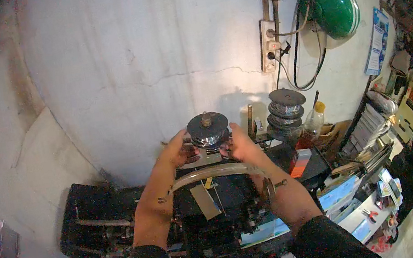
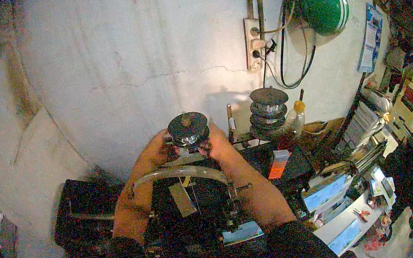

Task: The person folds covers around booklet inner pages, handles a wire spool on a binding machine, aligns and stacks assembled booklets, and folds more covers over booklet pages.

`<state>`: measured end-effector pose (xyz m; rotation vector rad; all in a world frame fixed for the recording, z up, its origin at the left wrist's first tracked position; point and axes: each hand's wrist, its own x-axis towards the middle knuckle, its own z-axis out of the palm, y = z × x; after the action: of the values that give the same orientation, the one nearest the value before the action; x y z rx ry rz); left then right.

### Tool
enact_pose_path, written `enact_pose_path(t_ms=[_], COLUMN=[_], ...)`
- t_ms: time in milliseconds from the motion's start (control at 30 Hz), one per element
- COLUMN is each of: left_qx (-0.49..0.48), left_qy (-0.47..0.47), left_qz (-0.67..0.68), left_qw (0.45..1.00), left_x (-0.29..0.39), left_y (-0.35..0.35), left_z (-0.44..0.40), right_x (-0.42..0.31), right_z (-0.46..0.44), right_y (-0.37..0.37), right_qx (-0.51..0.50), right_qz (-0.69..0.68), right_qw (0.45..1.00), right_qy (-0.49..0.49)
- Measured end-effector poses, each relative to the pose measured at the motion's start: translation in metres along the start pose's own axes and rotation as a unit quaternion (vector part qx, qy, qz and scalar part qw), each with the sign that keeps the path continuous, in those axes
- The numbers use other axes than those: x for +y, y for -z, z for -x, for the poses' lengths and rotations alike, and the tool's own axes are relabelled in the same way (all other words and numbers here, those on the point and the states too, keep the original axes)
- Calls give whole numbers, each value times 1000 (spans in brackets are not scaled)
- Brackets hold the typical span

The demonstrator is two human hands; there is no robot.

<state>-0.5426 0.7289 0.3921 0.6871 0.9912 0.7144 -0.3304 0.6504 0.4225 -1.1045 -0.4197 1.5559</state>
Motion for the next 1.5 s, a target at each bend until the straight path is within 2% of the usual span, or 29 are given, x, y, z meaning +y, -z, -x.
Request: enact_pose_path(t_ms=[33,100,133,167,200,300,367,433,467,533,567,633,667,733,767,833,867,933,967,1000,1033,1100,1133,1200,1233,1300,1333,1433,1500], left_qx=[1,-15,-14,-59,-104,-121,-119,-117,-101,-82,-54,-26,0,21,-31,-83,-60,-36,-8,19,16,98,100,-9,-9,20,28,4,21], left_qy=[2,-63,-65,-56,-46,-55,-47,-45,-101,-158,-219,-278,-253,-229,-407,-552,-386,-213,-157,-93,-94,-90,-89,-87,-85,-64,-51,-90,-93], left_qz=[-1,-19,-19,-27,-37,-65,-73,-82,-152,-219,-300,-377,-254,-124,-293,-439,-424,-392,-220,-40,-41,-59,-59,-129,-128,-139,-132,-178,-180], left_qw=[1000,998,998,996,993,989,989,989,978,959,927,883,934,965,865,704,817,894,963,995,995,989,989,988,988,988,989,980,979], left_x=[-2,-4,-9,-14,-15,-21,-24,-17,-13,-7,-5,-2,-1,6,9,15,25,41,39,36,34,34,35,35,27,29,35,31,35], left_y=[-5,-15,-8,4,6,8,23,21,18,14,13,7,-2,5,30,30,29,9,1,-7,-18,-33,-31,-22,-16,-5,-3,-7,-13], left_z=[14,36,28,11,9,1,-15,-5,15,35,38,40,38,20,-12,-12,-13,-2,-1,0,7,22,21,21,17,-5,-9,-9,1], right_x=[1,1,3,4,7,18,24,21,23,21,20,21,19,14,13,17,16,5,5,5,3,0,-1,-1,4,-8,-6,-6,-7], right_z=[-4,-8,-7,-8,-13,-28,-34,-32,-30,-25,-23,-23,-24,-9,-4,-8,-10,-9,-8,-8,-1,-1,-8,-52,-43,-31,-42,-63,-64], right_y=[4,12,16,17,17,22,28,26,25,23,22,21,20,5,2,5,7,3,5,7,4,-3,-3,8,6,-17,-19,-15,-17], right_qx=[-26,-53,-93,-135,-137,-116,-166,-132,-97,-96,-93,-105,-116,-111,-102,-118,-125,-137,-142,-146,-145,-89,-70,-111,-109,-20,-56,-66,-61], right_qz=[7,15,19,25,25,36,91,53,13,11,6,20,37,10,-20,-12,-15,-15,-51,-88,-88,-65,-58,-177,-177,-87,-129,-128,-121], right_qw=[1000,998,995,990,990,992,979,989,995,995,996,994,993,994,995,993,992,990,988,985,986,993,995,976,977,993,988,989,990], right_qy=[1,3,8,12,13,24,72,50,23,14,6,-1,-5,3,6,26,25,34,13,-7,-4,38,51,-56,-58,82,70,36,28])
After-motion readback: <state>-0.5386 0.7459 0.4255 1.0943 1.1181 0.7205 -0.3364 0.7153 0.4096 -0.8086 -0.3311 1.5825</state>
